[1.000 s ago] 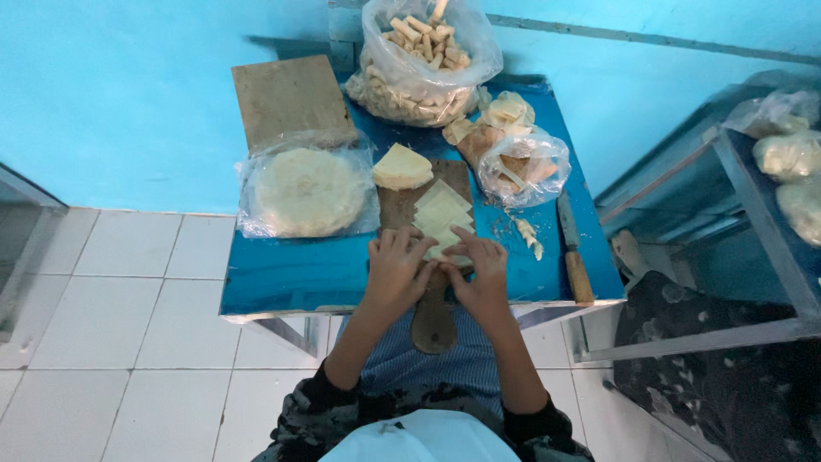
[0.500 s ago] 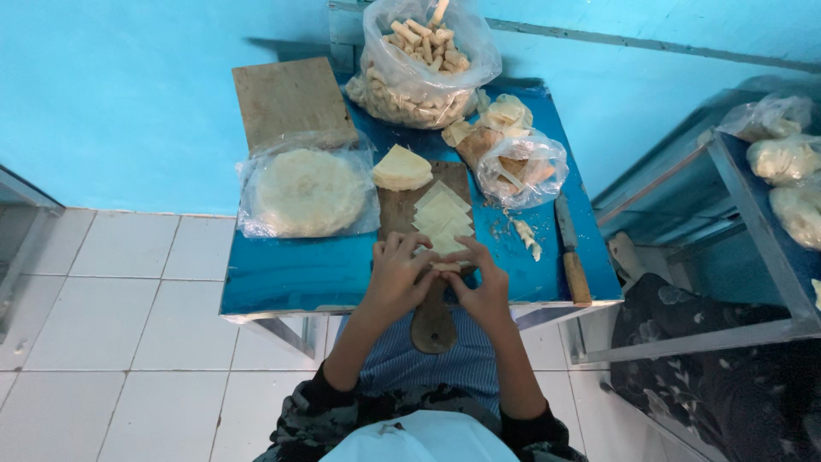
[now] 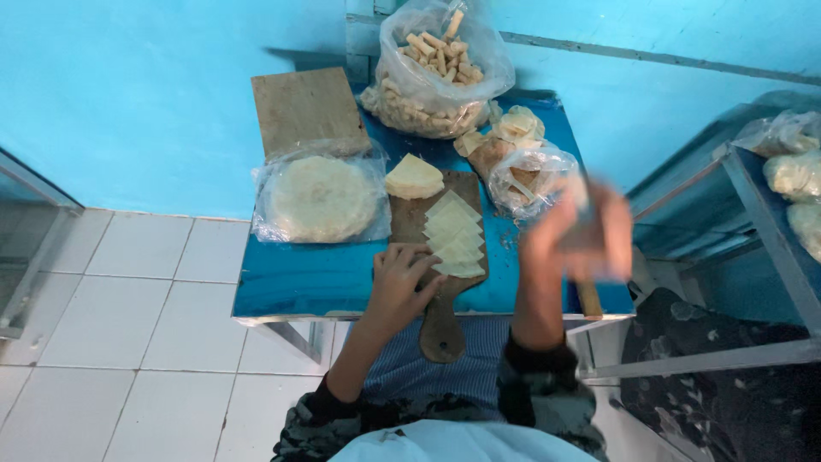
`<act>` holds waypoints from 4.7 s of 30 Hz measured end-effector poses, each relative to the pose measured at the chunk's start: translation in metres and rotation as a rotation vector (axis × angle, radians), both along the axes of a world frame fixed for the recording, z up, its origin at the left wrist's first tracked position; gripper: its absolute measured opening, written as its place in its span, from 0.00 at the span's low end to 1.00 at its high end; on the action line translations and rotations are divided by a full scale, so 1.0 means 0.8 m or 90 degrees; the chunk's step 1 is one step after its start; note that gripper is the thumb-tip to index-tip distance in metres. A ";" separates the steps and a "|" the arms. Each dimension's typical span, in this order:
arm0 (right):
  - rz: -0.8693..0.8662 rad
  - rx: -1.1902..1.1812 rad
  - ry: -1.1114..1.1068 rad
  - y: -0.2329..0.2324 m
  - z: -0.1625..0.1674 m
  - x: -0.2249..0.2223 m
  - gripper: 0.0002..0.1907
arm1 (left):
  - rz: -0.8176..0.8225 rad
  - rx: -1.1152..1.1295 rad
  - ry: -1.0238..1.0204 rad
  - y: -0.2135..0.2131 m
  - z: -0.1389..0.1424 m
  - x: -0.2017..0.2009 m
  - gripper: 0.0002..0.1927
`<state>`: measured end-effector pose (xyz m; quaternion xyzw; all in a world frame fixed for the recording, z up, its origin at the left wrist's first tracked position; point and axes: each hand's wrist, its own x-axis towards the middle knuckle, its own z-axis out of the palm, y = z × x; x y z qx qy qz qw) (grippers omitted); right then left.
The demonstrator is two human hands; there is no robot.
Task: The person tears thin white pastry sheets into smaller pieces and folds or shapes them into diamond forms by hand on a wooden paddle board. They arrange the diamond pieces in an overlapping pattern on the board, taking sheets from a pile and a plastic bag on the blue work table.
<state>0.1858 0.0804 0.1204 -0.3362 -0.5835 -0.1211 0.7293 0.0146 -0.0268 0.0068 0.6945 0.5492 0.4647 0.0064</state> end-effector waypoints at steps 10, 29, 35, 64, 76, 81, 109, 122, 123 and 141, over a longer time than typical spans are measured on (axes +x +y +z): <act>0.032 -0.319 -0.260 0.137 -0.003 0.024 0.12 | 0.066 -0.003 0.049 0.000 -0.011 0.002 0.21; 0.029 -0.388 -0.334 0.193 -0.141 0.070 0.11 | 0.181 -0.051 0.067 0.018 -0.009 0.018 0.09; 0.125 -0.350 -0.199 0.195 -0.141 0.064 0.14 | 0.125 -0.071 0.009 0.021 0.000 0.019 0.09; 0.217 -0.401 0.081 0.190 -0.150 0.132 0.20 | 0.227 -0.142 0.116 0.029 -0.011 0.026 0.13; 0.471 -0.504 0.219 0.023 -0.161 0.114 0.18 | 0.109 -0.100 -0.068 0.032 -0.009 0.020 0.14; 0.457 -0.483 0.097 -0.032 -0.168 0.079 0.16 | 0.111 -0.104 -0.104 0.033 -0.004 0.019 0.14; 0.330 -0.243 -0.052 -0.052 -0.184 0.070 0.14 | -0.023 -0.056 -0.258 0.029 0.000 0.024 0.09; -0.030 -0.312 -0.014 0.074 -0.106 0.087 0.16 | -0.087 -0.023 -0.176 0.030 -0.001 0.024 0.12; -0.030 -0.292 -0.089 0.076 -0.103 0.084 0.20 | -0.083 -0.033 -0.160 0.029 0.000 0.024 0.11; 0.204 -0.503 -0.181 -0.069 -0.129 0.026 0.32 | -0.113 0.003 -0.099 0.026 0.008 0.025 0.07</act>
